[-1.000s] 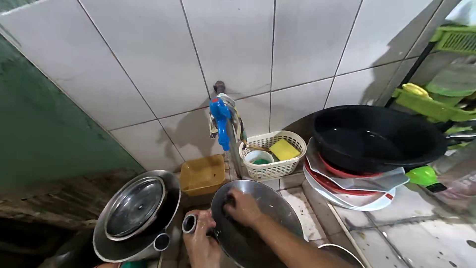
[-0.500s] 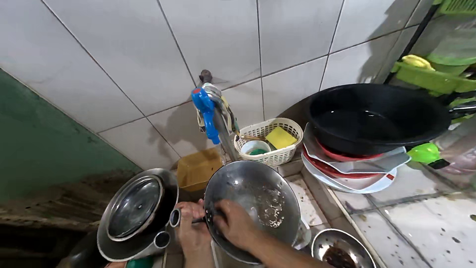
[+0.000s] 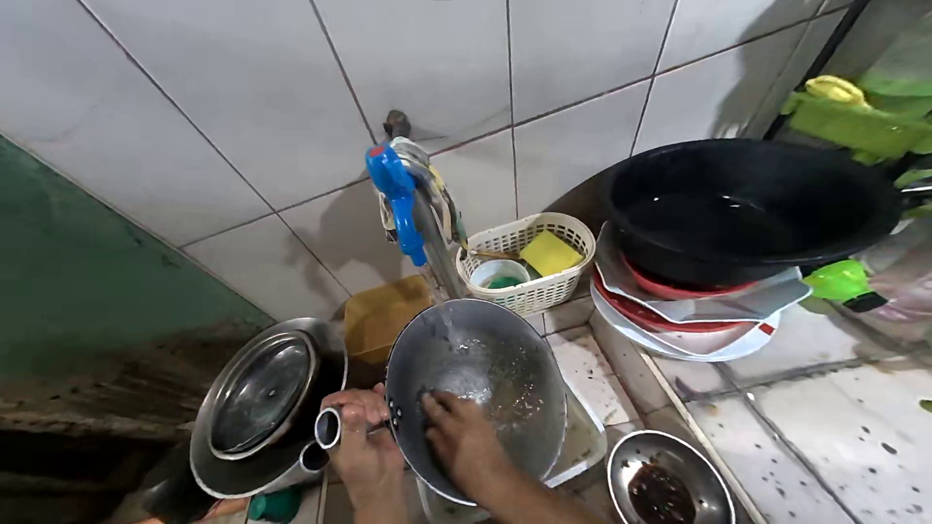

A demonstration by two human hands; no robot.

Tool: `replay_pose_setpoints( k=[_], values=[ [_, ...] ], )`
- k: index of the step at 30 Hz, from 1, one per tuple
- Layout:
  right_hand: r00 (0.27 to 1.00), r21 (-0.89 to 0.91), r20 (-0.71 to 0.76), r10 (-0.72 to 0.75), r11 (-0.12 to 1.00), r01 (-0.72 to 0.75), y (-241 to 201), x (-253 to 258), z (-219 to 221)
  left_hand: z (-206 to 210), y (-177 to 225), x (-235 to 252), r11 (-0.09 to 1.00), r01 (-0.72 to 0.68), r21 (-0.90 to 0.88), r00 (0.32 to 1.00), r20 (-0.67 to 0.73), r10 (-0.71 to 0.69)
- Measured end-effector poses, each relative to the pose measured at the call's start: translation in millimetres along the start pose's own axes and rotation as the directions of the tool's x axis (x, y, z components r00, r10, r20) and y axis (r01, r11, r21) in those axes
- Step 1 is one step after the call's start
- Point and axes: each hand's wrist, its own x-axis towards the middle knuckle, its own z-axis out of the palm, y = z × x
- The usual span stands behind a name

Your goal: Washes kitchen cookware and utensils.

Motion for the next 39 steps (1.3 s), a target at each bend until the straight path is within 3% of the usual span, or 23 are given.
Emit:
replay_pose_setpoints(
  k=[2, 3, 5, 7, 10, 13, 15, 17, 19, 20, 22, 24, 26, 28, 30, 32, 35, 37, 39],
  values=[
    [0.991, 0.125, 0.103, -0.09, 0.989, 0.077, -9, -4, 2, 2, 3, -2, 0.999, -0.023, 0.042, 1.0, 0.007, 0.022],
    [0.977, 0.1, 0.179, -0.113, 0.99, 0.096, -3, -3, -5, 2, 7, -2, 0.997, -0.039, 0.065, 0.999, 0.016, 0.039],
    [0.962, -0.126, 0.266, -0.067, 0.987, 0.103, 23, 2, -21, -2, 16, -1, 0.995, -0.066, 0.079, 0.997, 0.044, 0.062],
    [0.976, -0.358, 0.216, 0.021, 0.932, 0.059, 59, 14, -35, -4, 26, -2, 0.989, -0.079, 0.126, 0.994, 0.086, 0.069],
    [0.998, -0.492, -0.028, 0.047, 0.869, -0.055, 87, 27, -39, 4, 29, -7, 0.983, -0.081, 0.165, 0.993, 0.096, 0.065],
    [0.971, -0.289, -0.238, 0.011, 0.954, -0.081, 65, 35, -16, 13, 22, -10, 0.99, -0.065, 0.124, 0.994, 0.098, 0.053],
    [0.992, -0.004, -0.09, 0.09, 0.996, -0.09, 28, 35, -11, 19, 17, -12, 0.988, -0.079, 0.135, 0.99, 0.126, 0.062],
    [0.993, 0.311, 0.088, 0.076, 0.945, -0.099, -8, 24, -10, 20, 10, -12, 0.978, -0.122, 0.166, 0.983, 0.156, 0.096],
    [0.993, 0.535, 0.111, -0.029, 0.844, -0.035, -33, -1, -5, 17, 6, -11, 0.967, -0.169, 0.191, 0.979, 0.148, 0.142],
    [0.992, 0.566, 0.099, -0.078, 0.825, 0.009, -37, -14, -4, 14, 7, -10, 0.962, -0.188, 0.197, 0.976, 0.147, 0.16],
    [0.973, 0.46, 0.115, -0.201, 0.879, 0.127, -21, -35, -5, 10, 15, -5, 0.961, -0.208, 0.18, 0.972, 0.147, 0.183],
    [0.94, 0.182, 0.185, -0.286, 0.95, 0.253, 19, -43, -12, 6, 27, -1, 0.968, -0.201, 0.149, 0.972, 0.156, 0.178],
    [0.928, -0.135, 0.284, -0.24, 0.949, 0.286, 60, -31, -31, 3, 38, 1, 0.973, -0.184, 0.142, 0.971, 0.177, 0.158],
    [0.952, -0.361, 0.267, -0.15, 0.9, 0.243, 92, -7, -49, 5, 41, -3, 0.967, -0.165, 0.192, 0.974, 0.186, 0.13],
    [0.981, -0.506, 0.105, -0.164, 0.84, 0.194, 107, 19, -57, 8, 38, -7, 0.969, -0.138, 0.205, 0.981, 0.164, 0.105],
    [0.958, -0.558, -0.161, -0.238, 0.823, 0.111, 105, 44, -51, 12, 32, -6, 0.98, -0.103, 0.169, 0.987, 0.137, 0.08],
    [0.893, -0.403, -0.41, -0.187, 0.915, 0.007, 75, 74, -23, 20, 24, -6, 0.99, -0.041, 0.134, 0.993, 0.114, 0.026],
    [0.917, -0.202, -0.365, -0.162, 0.975, 0.092, 42, 75, -7, 27, 17, -8, 0.991, -0.026, 0.133, 0.994, 0.11, 0.012],
    [0.958, 0.043, -0.182, -0.221, 0.972, 0.232, 11, 56, 2, 25, 11, -7, 0.991, -0.035, 0.129, 0.996, 0.09, 0.023]
  ],
)
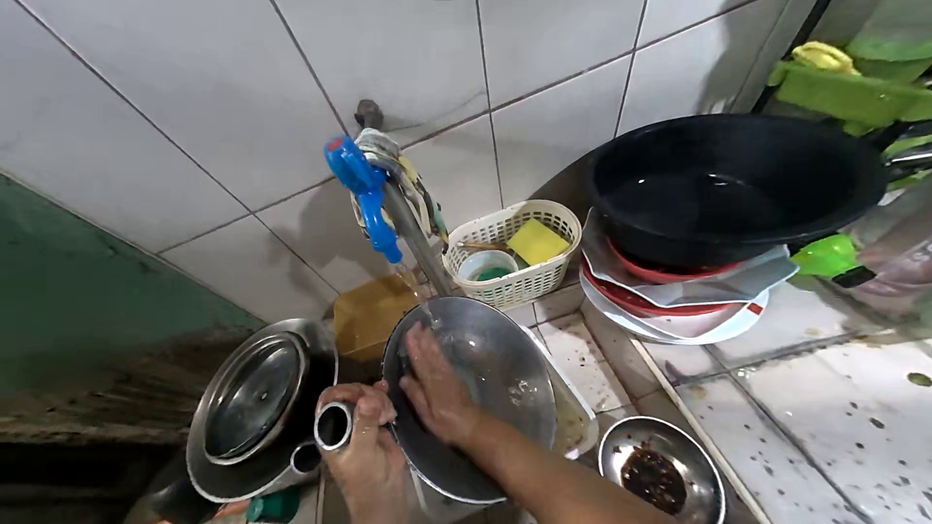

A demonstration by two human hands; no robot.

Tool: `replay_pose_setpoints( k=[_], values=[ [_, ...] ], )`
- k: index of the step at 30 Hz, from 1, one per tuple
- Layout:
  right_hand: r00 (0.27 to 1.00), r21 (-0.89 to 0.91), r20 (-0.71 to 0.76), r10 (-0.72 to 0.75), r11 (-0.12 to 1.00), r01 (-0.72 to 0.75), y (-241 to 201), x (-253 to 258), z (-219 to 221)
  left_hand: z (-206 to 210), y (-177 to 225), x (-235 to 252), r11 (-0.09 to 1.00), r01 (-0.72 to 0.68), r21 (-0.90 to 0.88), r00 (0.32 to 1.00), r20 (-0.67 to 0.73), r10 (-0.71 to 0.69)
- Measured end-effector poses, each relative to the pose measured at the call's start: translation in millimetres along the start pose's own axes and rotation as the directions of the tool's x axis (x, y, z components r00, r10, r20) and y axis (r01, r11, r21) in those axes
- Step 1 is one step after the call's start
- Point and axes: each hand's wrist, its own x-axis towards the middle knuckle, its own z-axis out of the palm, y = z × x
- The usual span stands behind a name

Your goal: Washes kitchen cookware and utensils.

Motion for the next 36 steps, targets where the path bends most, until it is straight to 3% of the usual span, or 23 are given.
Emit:
replay_pose_setpoints(
  k=[3, 5, 7, 9, 12, 14, 16, 17, 19, 22, 24, 27, 29, 31, 33, 36],
  values=[
    [0.911, 0.252, 0.405, -0.076, 0.967, -0.031, -32, -39, -17, -17, -2, 7, 1.0, -0.016, -0.003, 0.998, -0.054, 0.015],
    [0.804, 0.175, 0.588, -0.09, 0.984, -0.018, -25, -62, -37, -29, 1, 13, 1.0, -0.025, 0.011, 0.997, -0.078, 0.025],
    [0.758, -0.045, 0.652, -0.001, 0.998, 0.04, 1, -73, -60, -37, 3, 14, 1.0, -0.012, -0.014, 0.997, -0.08, 0.01],
    [0.795, -0.282, 0.595, 0.116, 0.957, 0.071, 37, -68, -80, -39, 2, 9, 0.998, 0.001, -0.06, 0.999, -0.051, -0.004],
    [0.969, -0.58, 0.238, 0.066, 0.81, 0.088, 80, -43, -83, -29, -4, -2, 0.993, 0.048, -0.109, 0.999, -0.001, -0.049],
    [0.999, -0.641, -0.039, -0.034, 0.768, 0.002, 91, -16, -65, -20, -8, -6, 0.989, 0.069, -0.129, 0.997, 0.034, -0.065],
    [0.977, -0.533, -0.21, -0.039, 0.842, -0.081, 77, 6, -39, -11, -9, -6, 0.988, 0.085, -0.127, 0.996, 0.036, -0.081],
    [0.973, -0.436, -0.229, -0.008, 0.895, -0.095, 61, 11, -24, -7, -9, -6, 0.989, 0.09, -0.119, 0.996, 0.024, -0.087],
    [0.993, -0.17, -0.119, 0.014, 0.985, -0.034, 22, 6, -2, -4, -13, -2, 0.993, 0.087, -0.086, 0.996, -0.002, -0.087],
    [0.949, 0.204, 0.314, 0.016, 0.975, -0.084, -28, -24, -8, -12, -14, 8, 0.998, 0.059, -0.028, 0.996, -0.065, -0.06],
    [0.859, 0.209, 0.511, -0.045, 0.975, -0.073, -30, -49, -24, -24, -8, 14, 0.999, 0.041, -0.013, 0.995, -0.095, -0.042],
    [0.772, -0.122, 0.63, 0.081, 0.992, -0.005, 1, -72, -56, -32, 3, 12, 1.0, 0.012, -0.001, 0.998, -0.067, -0.012],
    [0.85, -0.352, 0.515, 0.112, 0.932, 0.09, 38, -73, -73, -26, 12, 3, 1.0, 0.025, 0.018, 0.996, -0.084, -0.023],
    [0.967, -0.525, 0.246, -0.071, 0.829, 0.195, 75, -62, -74, -17, 23, -4, 0.995, 0.096, 0.029, 0.987, -0.135, -0.091],
    [0.984, -0.597, 0.1, -0.148, 0.782, 0.179, 91, -43, -76, -11, 30, -5, 0.99, 0.139, 0.01, 0.973, -0.19, -0.135],
    [0.997, -0.552, 0.052, 0.058, 0.834, -0.02, 72, -20, -78, -7, 46, 0, 0.99, 0.064, 0.124, 0.985, -0.168, -0.042]
  ],
)
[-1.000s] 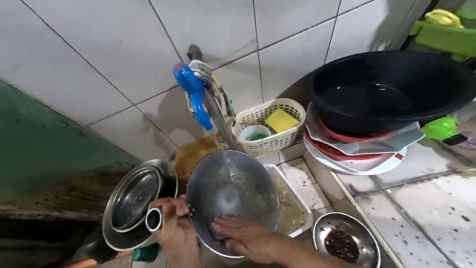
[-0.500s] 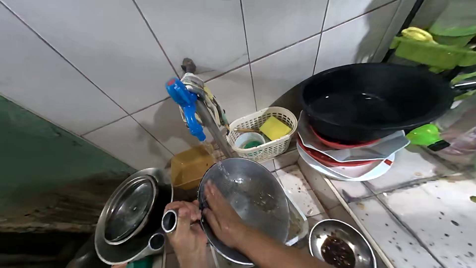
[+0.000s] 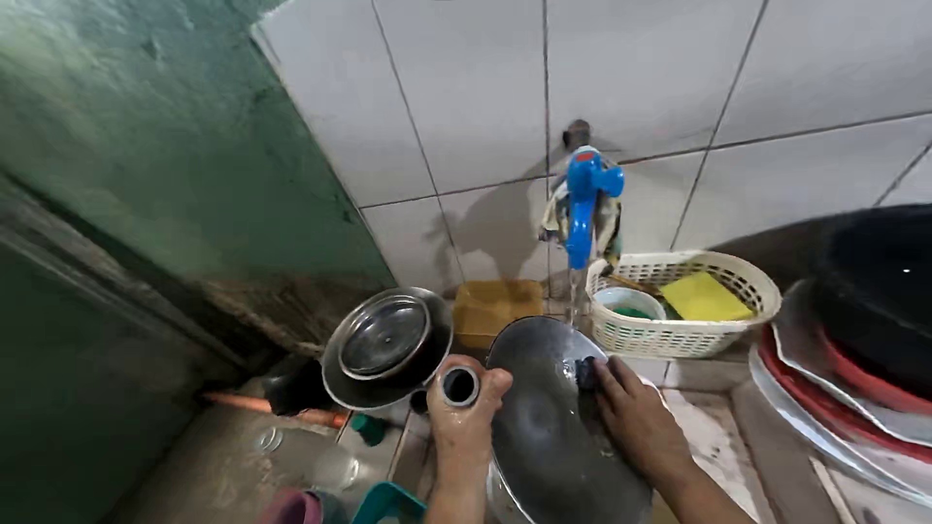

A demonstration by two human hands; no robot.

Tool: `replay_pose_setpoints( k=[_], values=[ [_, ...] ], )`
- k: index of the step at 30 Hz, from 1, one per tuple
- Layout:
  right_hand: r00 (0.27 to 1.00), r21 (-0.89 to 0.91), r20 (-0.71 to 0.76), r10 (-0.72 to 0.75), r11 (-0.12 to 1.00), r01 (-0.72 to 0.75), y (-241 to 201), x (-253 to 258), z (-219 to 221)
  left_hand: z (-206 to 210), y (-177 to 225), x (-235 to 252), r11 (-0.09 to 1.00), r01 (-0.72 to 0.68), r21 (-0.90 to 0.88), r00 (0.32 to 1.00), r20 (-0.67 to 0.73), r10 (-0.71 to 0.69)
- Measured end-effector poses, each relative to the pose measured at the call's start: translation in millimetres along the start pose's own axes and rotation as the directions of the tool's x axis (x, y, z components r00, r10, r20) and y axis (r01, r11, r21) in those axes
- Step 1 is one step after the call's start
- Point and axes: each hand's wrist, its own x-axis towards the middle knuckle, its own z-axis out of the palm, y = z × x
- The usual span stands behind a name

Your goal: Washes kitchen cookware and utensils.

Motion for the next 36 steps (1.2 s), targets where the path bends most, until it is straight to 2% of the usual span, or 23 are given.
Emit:
replay_pose_setpoints(
  k=[3, 5, 8, 10, 12, 14, 16, 19, 22, 24, 27, 29, 31, 33, 34, 36],
  values=[
    [0.971, 0.163, 0.165, 0.174, 0.966, -0.201, -19, 18, -13, -1, 38, 9, 0.954, -0.173, 0.243, 0.985, 0.023, 0.173],
    [0.943, 0.249, 0.244, 0.225, 0.926, -0.285, -27, 29, -20, -14, 66, 25, 0.907, -0.238, 0.348, 0.967, 0.0, 0.254],
    [0.916, 0.341, 0.314, 0.25, 0.871, -0.354, -34, 42, -28, -51, 97, 73, 0.894, -0.347, 0.285, 0.922, -0.071, 0.38],
    [0.901, 0.377, 0.333, 0.278, 0.837, -0.397, -39, 50, -35, -69, 107, 104, 0.891, -0.316, 0.326, 0.886, -0.233, 0.4],
    [0.87, 0.44, 0.347, 0.351, 0.758, -0.481, -39, 58, -35, -79, 105, 128, 0.921, -0.23, 0.316, 0.821, -0.444, 0.358],
    [0.812, 0.577, 0.408, 0.419, 0.57, -0.584, -39, 64, -30, -93, 91, 142, 0.949, -0.16, 0.274, 0.768, -0.57, 0.293],
    [0.776, 0.683, 0.466, 0.426, 0.385, -0.621, -41, 65, -30, -100, 75, 145, 0.973, -0.106, 0.207, 0.721, -0.657, 0.218],
    [0.779, 0.734, 0.447, 0.439, 0.317, -0.6, -43, 69, -31, -110, 57, 144, 0.989, -0.056, 0.134, 0.642, -0.754, 0.138],
    [0.784, 0.774, 0.442, 0.436, 0.256, -0.578, -45, 73, -34, -125, 45, 144, 0.993, -0.035, 0.116, 0.58, -0.807, 0.114],
    [0.79, 0.764, 0.412, 0.454, 0.3, -0.571, -46, 76, -33, -131, 41, 144, 0.996, -0.033, 0.088, 0.545, -0.833, 0.092],
    [0.818, 0.692, 0.383, 0.429, 0.453, -0.562, -54, 80, -27, -136, 41, 145, 0.996, -0.072, 0.054, 0.535, -0.84, 0.084],
    [0.834, 0.61, 0.405, 0.374, 0.569, -0.551, -73, 85, -23, -134, 49, 146, 0.992, -0.118, 0.035, 0.546, -0.832, 0.094],
    [0.862, 0.495, 0.449, 0.236, 0.737, -0.46, -102, 94, -17, -131, 57, 147, 0.987, -0.156, 0.038, 0.558, -0.821, 0.12],
    [0.878, 0.384, 0.478, 0.015, 0.896, -0.224, -140, 105, -5, -127, 67, 146, 0.979, -0.201, 0.048, 0.563, -0.812, 0.155],
    [0.869, 0.352, 0.481, -0.117, 0.933, -0.069, -161, 109, 3, -124, 72, 145, 0.976, -0.212, 0.052, 0.565, -0.809, 0.166],
    [0.831, 0.308, 0.412, -0.374, 0.915, 0.259, -200, 119, 29, -118, 83, 145, 0.968, -0.248, 0.038, 0.561, -0.809, 0.176]
  ],
)
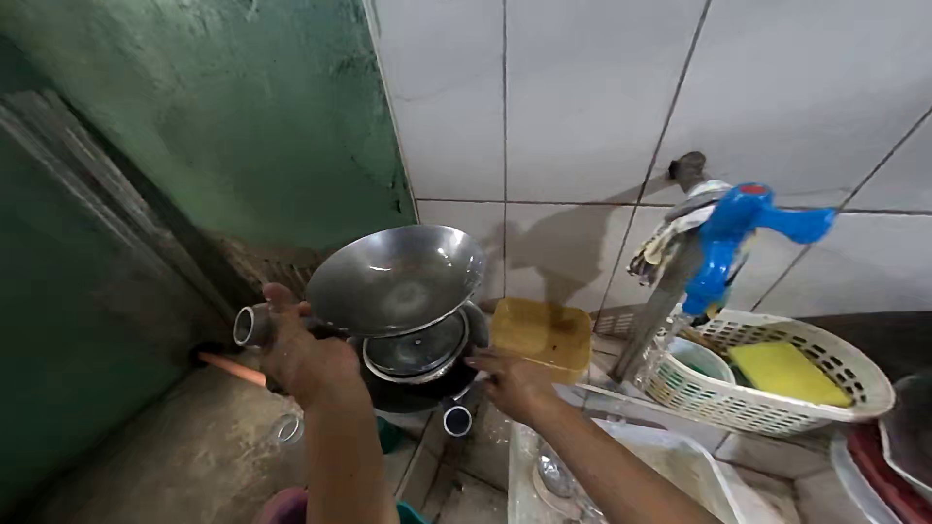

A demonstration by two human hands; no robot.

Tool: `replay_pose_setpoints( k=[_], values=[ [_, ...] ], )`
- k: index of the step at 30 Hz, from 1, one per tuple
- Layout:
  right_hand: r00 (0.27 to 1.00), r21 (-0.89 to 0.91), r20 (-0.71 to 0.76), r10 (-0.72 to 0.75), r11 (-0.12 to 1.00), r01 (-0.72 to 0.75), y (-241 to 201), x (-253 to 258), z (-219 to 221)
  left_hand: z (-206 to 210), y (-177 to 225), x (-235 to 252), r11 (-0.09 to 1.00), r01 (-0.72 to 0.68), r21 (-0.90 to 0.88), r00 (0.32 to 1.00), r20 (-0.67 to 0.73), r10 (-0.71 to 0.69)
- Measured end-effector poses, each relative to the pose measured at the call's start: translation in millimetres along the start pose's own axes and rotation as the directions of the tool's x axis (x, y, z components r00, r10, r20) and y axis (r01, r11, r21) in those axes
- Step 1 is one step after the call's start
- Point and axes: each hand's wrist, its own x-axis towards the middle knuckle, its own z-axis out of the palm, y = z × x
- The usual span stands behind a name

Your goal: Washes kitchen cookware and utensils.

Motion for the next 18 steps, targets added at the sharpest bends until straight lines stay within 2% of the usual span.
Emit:
replay_pose_setpoints(
  k=[1, 2, 5, 7, 9, 11, 13, 16, 18],
  values=[
    [0.995, -0.079, 0.003, -0.096, 0.992, 0.096, -11, 16, 11, 2, 4, 0, 1.0, -0.002, -0.023, 1.0, 0.0, 0.002],
    [0.991, -0.143, 0.062, -0.122, 0.981, 0.129, -25, 29, 16, 3, 7, 1, 0.999, -0.003, -0.042, 1.0, 0.004, 0.003],
    [0.962, -0.325, 0.27, 0.031, 0.944, 0.061, -65, 54, 17, 2, 9, 8, 0.998, -0.028, -0.055, 0.999, 0.02, 0.029],
    [0.949, -0.377, 0.309, 0.067, 0.924, 0.058, -73, 63, 23, -1, 7, 11, 0.997, -0.034, -0.068, 0.999, 0.008, 0.035],
    [0.962, -0.394, 0.272, 0.0, 0.912, 0.111, -75, 65, 23, -4, 4, 11, 0.997, -0.03, -0.071, 1.0, -0.007, 0.029],
    [0.974, -0.397, 0.172, -0.147, 0.894, 0.206, -73, 63, 21, -6, -1, 12, 0.996, -0.033, -0.079, 0.999, -0.006, 0.033],
    [0.954, -0.406, 0.063, -0.293, 0.866, 0.293, -71, 52, 13, -7, -4, 13, 0.995, -0.032, -0.091, 0.999, -0.015, 0.031],
    [0.951, -0.454, 0.038, -0.308, 0.842, 0.291, -77, 7, -15, -6, -7, 16, 0.995, -0.002, -0.097, 1.0, -0.015, 0.001],
    [0.906, -0.514, -0.11, -0.409, 0.803, 0.3, -67, -37, -26, -7, -14, 18, 0.995, -0.004, -0.1, 1.0, -0.008, 0.003]
  ],
)
